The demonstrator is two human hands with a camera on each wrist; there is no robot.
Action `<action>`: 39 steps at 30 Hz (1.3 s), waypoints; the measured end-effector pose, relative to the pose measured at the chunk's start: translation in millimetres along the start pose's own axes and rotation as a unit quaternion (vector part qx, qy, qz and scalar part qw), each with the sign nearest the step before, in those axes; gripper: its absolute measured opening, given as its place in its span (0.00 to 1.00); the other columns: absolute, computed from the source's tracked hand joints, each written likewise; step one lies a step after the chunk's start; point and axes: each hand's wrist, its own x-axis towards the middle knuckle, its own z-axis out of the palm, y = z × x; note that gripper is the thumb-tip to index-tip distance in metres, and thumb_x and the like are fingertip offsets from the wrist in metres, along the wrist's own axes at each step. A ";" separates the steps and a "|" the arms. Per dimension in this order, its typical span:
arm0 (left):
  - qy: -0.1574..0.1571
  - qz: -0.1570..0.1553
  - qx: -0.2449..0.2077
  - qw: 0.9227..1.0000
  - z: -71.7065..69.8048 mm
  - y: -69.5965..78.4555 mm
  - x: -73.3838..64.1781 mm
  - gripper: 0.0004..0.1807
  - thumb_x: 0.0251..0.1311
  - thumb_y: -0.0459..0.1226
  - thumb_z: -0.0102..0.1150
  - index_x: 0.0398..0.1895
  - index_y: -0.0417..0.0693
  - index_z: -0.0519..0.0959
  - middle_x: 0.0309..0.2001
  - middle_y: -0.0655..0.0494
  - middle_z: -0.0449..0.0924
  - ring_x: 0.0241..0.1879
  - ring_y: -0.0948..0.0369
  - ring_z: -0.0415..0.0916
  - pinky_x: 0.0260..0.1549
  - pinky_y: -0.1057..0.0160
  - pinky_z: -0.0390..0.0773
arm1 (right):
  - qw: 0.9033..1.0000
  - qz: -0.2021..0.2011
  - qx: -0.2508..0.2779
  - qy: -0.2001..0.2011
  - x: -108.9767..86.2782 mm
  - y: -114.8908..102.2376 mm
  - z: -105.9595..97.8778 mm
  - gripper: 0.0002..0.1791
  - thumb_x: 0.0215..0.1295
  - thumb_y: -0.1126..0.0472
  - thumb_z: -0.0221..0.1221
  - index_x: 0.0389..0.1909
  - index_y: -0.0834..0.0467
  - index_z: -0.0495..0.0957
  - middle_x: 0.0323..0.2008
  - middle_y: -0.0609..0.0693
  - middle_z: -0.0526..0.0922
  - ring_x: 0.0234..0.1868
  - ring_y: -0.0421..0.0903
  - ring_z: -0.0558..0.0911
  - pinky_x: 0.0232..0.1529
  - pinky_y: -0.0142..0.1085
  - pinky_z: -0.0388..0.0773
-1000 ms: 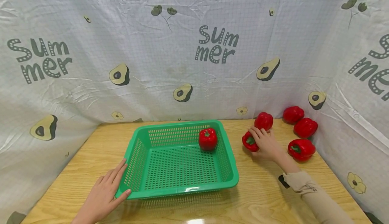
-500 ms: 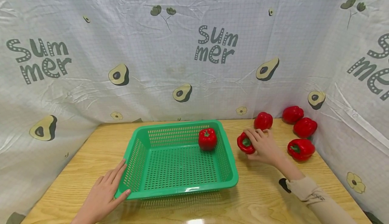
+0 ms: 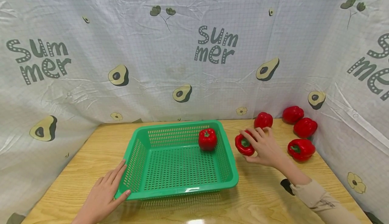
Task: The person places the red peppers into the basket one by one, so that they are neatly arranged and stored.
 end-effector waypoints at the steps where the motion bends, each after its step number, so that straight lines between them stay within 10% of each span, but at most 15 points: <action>1: -0.001 -0.001 0.000 1.000 -0.1 0.1 -0.1 0.41 0.50 0.57 0.54 0.61 0.40 0.63 0.64 0.47 0.61 0.50 0.51 0.71 0.38 0.50 0.72 | 1.000 0.000 0.000 0.004 1.6 -1.3 -2.1 0.40 0.52 0.30 0.39 0.54 0.57 0.70 0.46 0.57 0.73 0.46 0.52 0.68 0.42 0.54 0.58; 39: -0.001 -0.004 -0.014 1.000 -1.3 1.6 -0.2 0.40 0.51 0.55 0.54 0.62 0.39 0.62 0.65 0.46 0.60 0.51 0.50 0.71 0.40 0.47 0.72 | 0.996 -0.086 0.024 -0.018 69.8 -57.8 -2.4 0.40 0.42 0.31 0.53 0.52 0.53 0.71 0.43 0.50 0.73 0.41 0.47 0.70 0.41 0.47 0.63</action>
